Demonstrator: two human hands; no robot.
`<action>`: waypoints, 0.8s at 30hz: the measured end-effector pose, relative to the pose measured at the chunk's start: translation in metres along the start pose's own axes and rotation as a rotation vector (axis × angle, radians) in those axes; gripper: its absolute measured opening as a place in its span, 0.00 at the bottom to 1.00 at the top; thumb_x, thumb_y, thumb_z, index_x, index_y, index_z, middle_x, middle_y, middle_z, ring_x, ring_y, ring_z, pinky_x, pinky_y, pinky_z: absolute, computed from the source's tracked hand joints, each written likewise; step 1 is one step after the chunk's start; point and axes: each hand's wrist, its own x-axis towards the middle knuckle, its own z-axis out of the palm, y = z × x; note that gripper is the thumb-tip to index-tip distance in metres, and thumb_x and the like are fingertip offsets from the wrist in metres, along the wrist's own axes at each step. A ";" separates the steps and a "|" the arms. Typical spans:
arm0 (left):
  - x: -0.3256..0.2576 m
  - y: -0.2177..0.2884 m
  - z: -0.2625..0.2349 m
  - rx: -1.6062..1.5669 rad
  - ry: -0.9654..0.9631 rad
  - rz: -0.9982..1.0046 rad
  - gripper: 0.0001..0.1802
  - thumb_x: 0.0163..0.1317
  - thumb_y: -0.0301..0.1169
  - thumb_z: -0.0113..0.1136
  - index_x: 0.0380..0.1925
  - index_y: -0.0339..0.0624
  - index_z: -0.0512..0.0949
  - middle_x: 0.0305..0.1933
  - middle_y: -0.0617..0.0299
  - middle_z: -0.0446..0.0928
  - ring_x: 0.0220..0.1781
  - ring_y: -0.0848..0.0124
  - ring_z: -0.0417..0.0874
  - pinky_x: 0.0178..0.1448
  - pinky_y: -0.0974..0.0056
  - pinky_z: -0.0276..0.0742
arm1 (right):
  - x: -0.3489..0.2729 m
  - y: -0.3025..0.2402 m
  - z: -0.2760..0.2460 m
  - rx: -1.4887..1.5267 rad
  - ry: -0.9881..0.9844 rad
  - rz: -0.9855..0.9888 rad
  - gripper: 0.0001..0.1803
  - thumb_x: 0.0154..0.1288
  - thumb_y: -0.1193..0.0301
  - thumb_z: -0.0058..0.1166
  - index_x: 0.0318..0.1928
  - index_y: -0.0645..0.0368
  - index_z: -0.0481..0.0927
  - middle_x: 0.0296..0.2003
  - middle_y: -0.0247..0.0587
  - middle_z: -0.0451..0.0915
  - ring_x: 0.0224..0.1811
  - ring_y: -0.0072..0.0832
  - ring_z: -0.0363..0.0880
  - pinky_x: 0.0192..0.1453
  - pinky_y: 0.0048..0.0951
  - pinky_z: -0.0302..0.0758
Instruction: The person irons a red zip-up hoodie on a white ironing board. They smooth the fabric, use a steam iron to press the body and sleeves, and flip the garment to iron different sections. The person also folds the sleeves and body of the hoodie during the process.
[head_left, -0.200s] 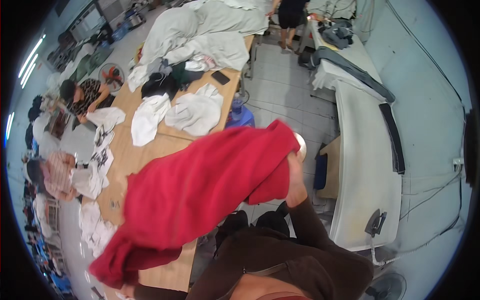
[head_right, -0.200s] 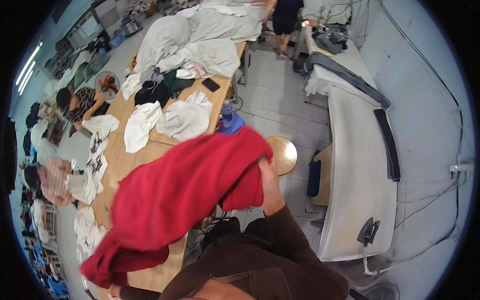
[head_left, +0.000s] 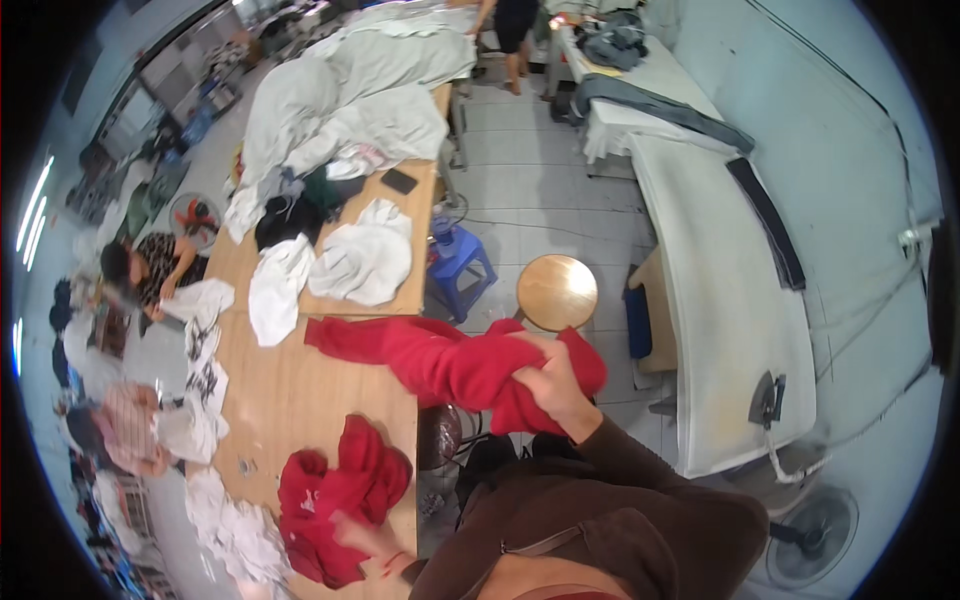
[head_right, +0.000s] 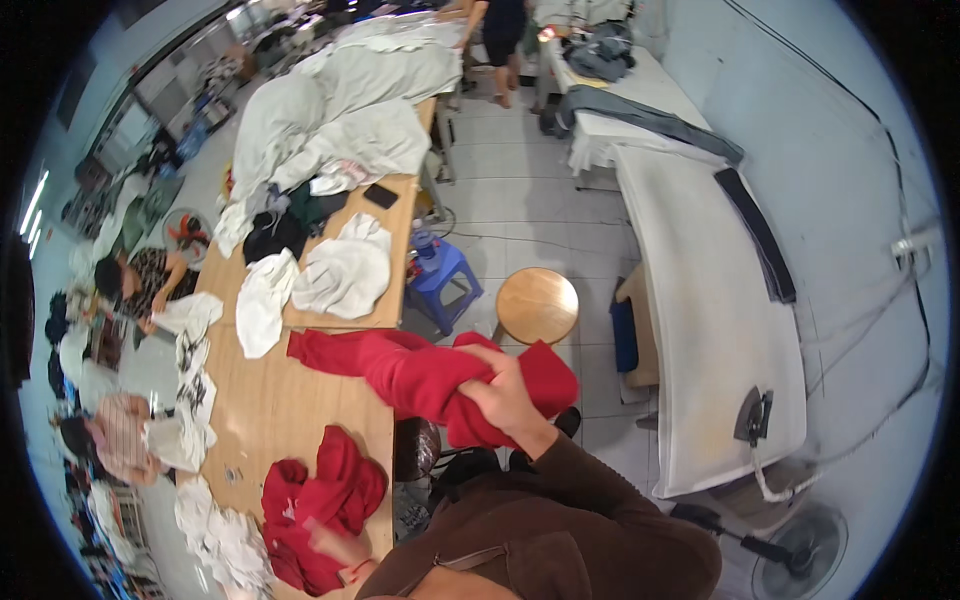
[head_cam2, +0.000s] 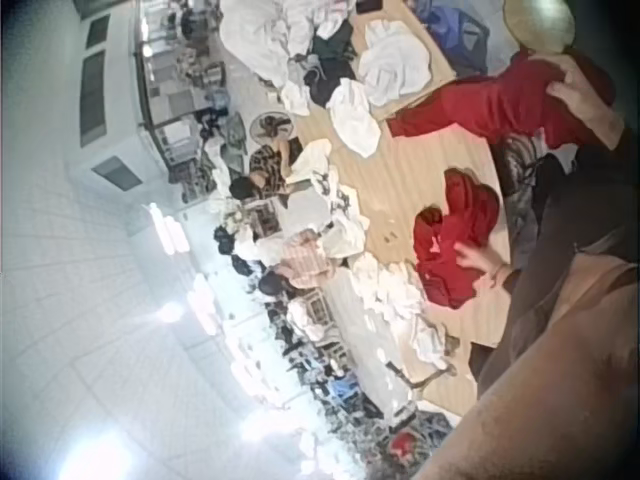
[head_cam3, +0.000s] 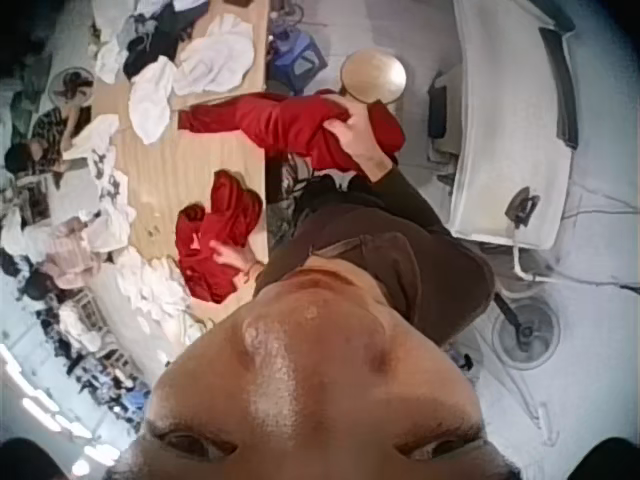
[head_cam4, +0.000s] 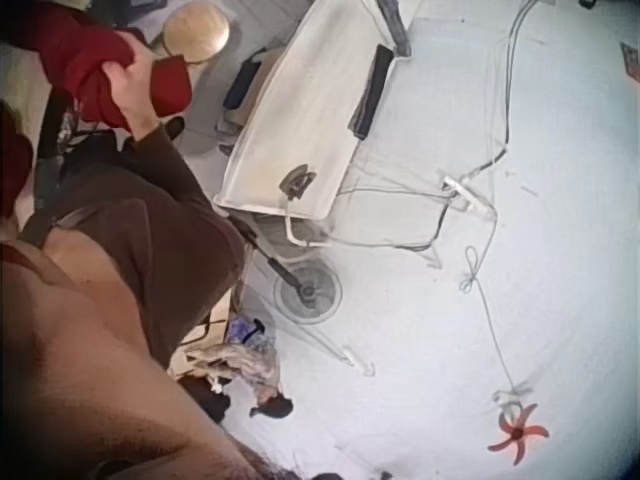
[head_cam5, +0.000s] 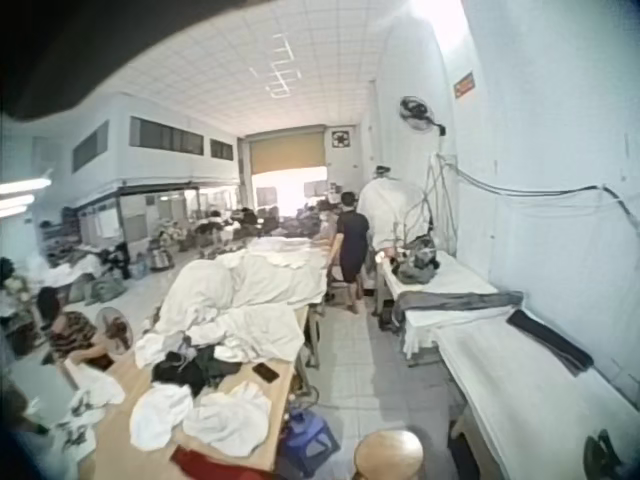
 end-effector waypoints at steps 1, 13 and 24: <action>-0.021 0.030 0.073 -0.581 -0.071 -0.530 0.28 0.70 0.35 0.68 0.67 0.37 0.77 0.63 0.56 0.82 0.58 0.60 0.86 0.55 0.48 0.83 | -0.009 -0.008 -0.012 -0.004 0.008 0.007 0.25 0.64 0.85 0.61 0.63 0.71 0.85 0.55 0.42 0.89 0.60 0.26 0.85 0.69 0.31 0.78; -0.178 0.400 0.473 -0.004 -1.365 0.859 0.17 0.70 0.24 0.65 0.57 0.28 0.81 0.54 0.33 0.85 0.60 0.40 0.85 0.63 0.42 0.77 | -0.083 -0.200 -0.278 -0.297 0.632 -0.512 0.20 0.67 0.83 0.65 0.59 0.66 0.87 0.52 0.38 0.91 0.56 0.24 0.86 0.65 0.32 0.81; -0.306 0.850 0.601 -0.948 -0.819 0.964 0.17 0.79 0.22 0.53 0.63 0.37 0.84 0.59 0.48 0.89 0.61 0.57 0.90 0.70 0.58 0.80 | -0.159 -0.282 -0.423 -1.237 1.393 -0.959 0.26 0.56 0.85 0.63 0.58 0.69 0.86 0.52 0.50 0.90 0.55 0.37 0.89 0.63 0.34 0.82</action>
